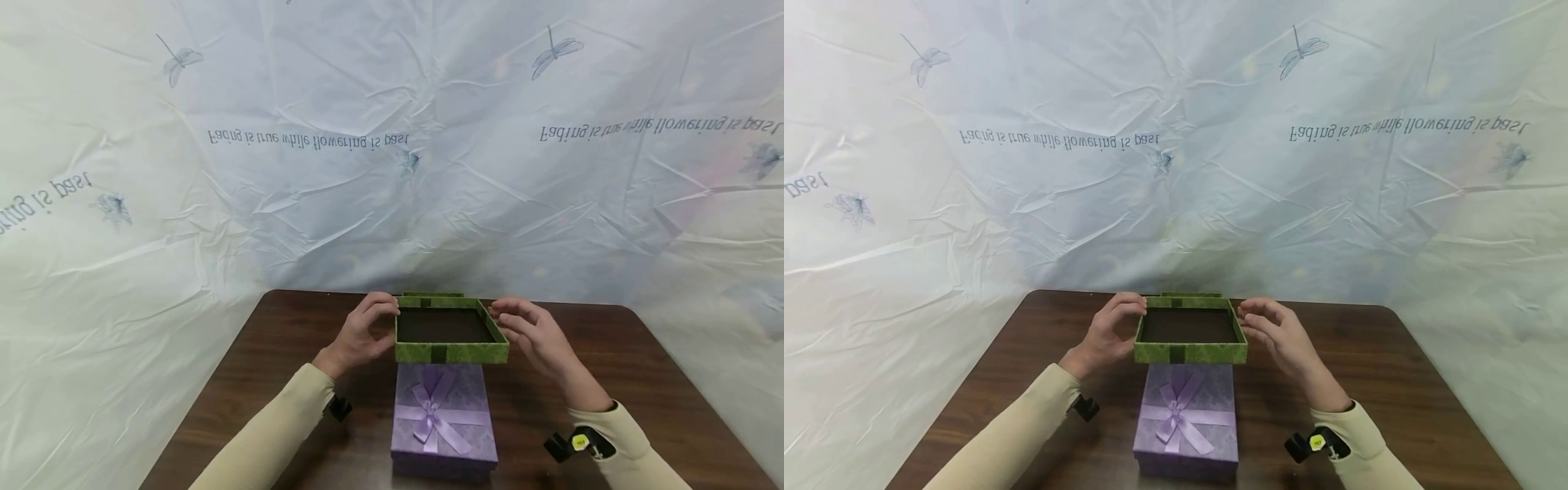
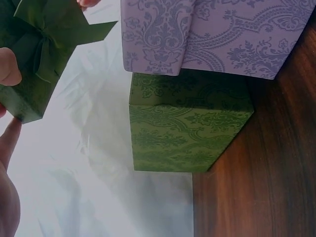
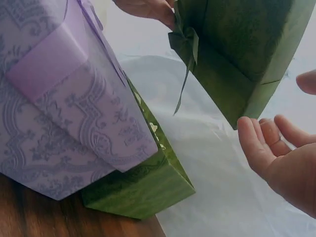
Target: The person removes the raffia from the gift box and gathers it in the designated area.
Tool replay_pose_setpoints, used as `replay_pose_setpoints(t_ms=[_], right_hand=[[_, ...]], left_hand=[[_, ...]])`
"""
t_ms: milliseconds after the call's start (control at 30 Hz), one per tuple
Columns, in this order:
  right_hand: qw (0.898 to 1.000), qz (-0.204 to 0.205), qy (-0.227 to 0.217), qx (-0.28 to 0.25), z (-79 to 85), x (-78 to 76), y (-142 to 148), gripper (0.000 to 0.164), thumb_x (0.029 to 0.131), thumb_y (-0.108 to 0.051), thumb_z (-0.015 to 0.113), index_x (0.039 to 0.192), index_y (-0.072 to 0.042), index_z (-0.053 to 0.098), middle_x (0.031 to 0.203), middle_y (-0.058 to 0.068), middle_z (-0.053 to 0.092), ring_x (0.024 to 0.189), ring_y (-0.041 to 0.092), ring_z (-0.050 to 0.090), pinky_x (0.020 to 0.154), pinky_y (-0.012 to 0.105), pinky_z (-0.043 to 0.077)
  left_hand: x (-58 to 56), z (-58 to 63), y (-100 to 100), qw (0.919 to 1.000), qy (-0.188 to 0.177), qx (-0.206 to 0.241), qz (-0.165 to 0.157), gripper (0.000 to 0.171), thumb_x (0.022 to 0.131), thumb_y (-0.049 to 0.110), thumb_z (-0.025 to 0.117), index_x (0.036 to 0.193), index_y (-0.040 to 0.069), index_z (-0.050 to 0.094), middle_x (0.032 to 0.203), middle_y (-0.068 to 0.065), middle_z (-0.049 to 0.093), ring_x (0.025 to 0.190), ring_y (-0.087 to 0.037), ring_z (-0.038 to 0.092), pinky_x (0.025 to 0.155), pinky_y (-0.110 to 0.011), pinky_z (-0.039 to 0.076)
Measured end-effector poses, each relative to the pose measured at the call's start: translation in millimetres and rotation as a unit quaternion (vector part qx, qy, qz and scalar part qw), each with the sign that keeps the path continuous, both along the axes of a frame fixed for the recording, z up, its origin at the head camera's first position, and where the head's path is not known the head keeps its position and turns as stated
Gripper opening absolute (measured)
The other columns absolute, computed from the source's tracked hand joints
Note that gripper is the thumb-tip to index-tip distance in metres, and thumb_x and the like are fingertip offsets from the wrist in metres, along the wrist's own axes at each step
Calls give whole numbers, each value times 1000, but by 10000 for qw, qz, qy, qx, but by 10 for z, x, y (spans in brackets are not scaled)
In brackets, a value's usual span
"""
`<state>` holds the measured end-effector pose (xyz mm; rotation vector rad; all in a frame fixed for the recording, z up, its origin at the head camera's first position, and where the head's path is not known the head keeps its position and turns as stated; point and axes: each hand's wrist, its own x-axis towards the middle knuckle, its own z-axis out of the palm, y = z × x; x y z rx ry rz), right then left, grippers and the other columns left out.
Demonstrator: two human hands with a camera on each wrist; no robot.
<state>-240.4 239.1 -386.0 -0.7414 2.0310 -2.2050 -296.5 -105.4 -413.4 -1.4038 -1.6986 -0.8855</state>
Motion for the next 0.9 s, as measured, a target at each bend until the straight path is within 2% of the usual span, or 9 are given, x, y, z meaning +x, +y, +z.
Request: replay_pose_setpoints(t_ms=[133,233,367,533,767,900], right_hand=[[9969,-163,-741,227,42,13,-16,30,104,-17,48,127,1,52,120,-5,55,106,7,57,89,22,51],[9940,64,-1094,55,43,12,-36,25,104,-16,46,125,-6,55,119,-4,59,105,8,60,86,26,54],[9899,412,-1344,-188,30,13,-42,23,105,-15,42,123,-11,56,116,-1,65,105,12,65,85,30,56],[9856,775,-1431,-464,28,0,-55,28,106,-14,38,124,-9,59,118,0,67,106,15,65,86,30,56],[9605,1518,-2078,-1061,-8,-6,-48,40,107,-14,27,118,-12,65,117,4,67,105,18,65,87,32,56],[9531,1693,-2184,-1236,-34,-5,-55,43,108,-12,26,119,-10,67,116,6,68,101,19,67,85,32,57]], left_hand=[[-5,-3,-4,10000,60,-4,-32,32,77,-5,65,108,-4,59,111,-21,55,109,-28,55,89,-33,51],[-4,4,-2,9999,90,6,-70,29,80,-3,64,108,-4,59,111,-21,55,108,-29,55,89,-34,51],[0,15,-5,9999,143,-50,-66,23,84,2,61,106,-5,60,111,-22,54,109,-28,54,89,-34,51],[0,11,-16,9997,221,-106,-17,26,79,-1,64,105,-6,60,111,-21,54,110,-29,54,90,-34,51],[0,-18,-20,9991,373,-202,-7,24,82,0,64,105,-4,59,111,-21,52,110,-31,53,93,-36,49],[-6,-36,-15,9988,429,-224,-12,21,85,2,61,105,-3,58,110,-21,52,111,-30,52,94,-36,48]])
